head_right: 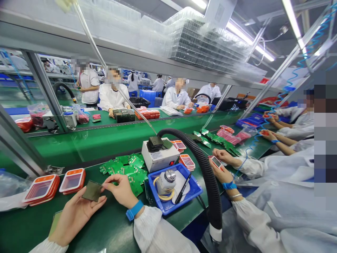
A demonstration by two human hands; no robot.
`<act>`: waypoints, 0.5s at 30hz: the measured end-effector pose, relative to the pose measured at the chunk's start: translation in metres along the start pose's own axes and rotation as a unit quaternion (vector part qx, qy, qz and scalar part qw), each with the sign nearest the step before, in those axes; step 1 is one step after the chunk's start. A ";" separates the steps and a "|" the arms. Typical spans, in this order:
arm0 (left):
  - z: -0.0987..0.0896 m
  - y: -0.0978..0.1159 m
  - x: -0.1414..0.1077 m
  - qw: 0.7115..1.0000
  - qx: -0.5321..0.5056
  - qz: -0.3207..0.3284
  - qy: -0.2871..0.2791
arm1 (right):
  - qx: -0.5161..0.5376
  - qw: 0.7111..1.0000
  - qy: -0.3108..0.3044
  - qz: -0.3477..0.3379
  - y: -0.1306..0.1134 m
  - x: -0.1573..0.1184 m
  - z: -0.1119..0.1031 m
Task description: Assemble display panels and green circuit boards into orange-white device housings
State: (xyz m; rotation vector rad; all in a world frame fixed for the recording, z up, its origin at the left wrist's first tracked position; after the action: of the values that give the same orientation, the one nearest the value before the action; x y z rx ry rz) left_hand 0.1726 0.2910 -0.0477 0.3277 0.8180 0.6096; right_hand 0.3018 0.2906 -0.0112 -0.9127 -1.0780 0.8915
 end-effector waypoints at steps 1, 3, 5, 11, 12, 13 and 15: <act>0.000 0.000 0.000 1.000 0.000 0.000 -0.002 | 0.003 1.000 0.002 -0.001 0.000 0.000 -0.001; 0.000 0.001 -0.001 1.000 0.002 0.000 -0.010 | 0.007 1.000 0.010 -0.006 -0.001 0.000 -0.003; 0.002 0.002 -0.002 1.000 0.005 0.000 -0.021 | 0.009 1.000 0.020 -0.013 -0.004 0.002 -0.005; 0.006 0.003 -0.005 0.999 -0.005 0.018 -0.036 | 0.024 0.996 0.079 -0.046 -0.023 -0.001 -0.021; 0.008 0.002 -0.005 0.999 -0.005 0.021 -0.045 | 0.027 0.993 0.101 -0.046 -0.026 -0.007 -0.027; 0.010 0.001 -0.004 0.998 -0.001 0.021 -0.059 | 0.030 0.991 0.125 -0.041 -0.027 -0.016 -0.034; 0.008 -0.003 -0.002 0.998 -0.008 0.017 -0.059 | 0.037 0.986 0.163 -0.016 -0.025 -0.042 -0.046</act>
State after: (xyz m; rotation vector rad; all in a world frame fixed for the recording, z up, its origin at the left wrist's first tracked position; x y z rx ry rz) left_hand 0.1790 0.2873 -0.0423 0.3597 0.6948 0.6231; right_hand 0.3398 0.2350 -0.0110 -0.9395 -0.7708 0.7203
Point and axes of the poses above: each hand's wrist, its own x-axis towards the middle knuckle, its own z-axis out of the palm, y = z × x, the point moved 9 cm from there along x, towards the middle knuckle, and after that the axes turned 10 degrees about -z, right-handed, at the moved point
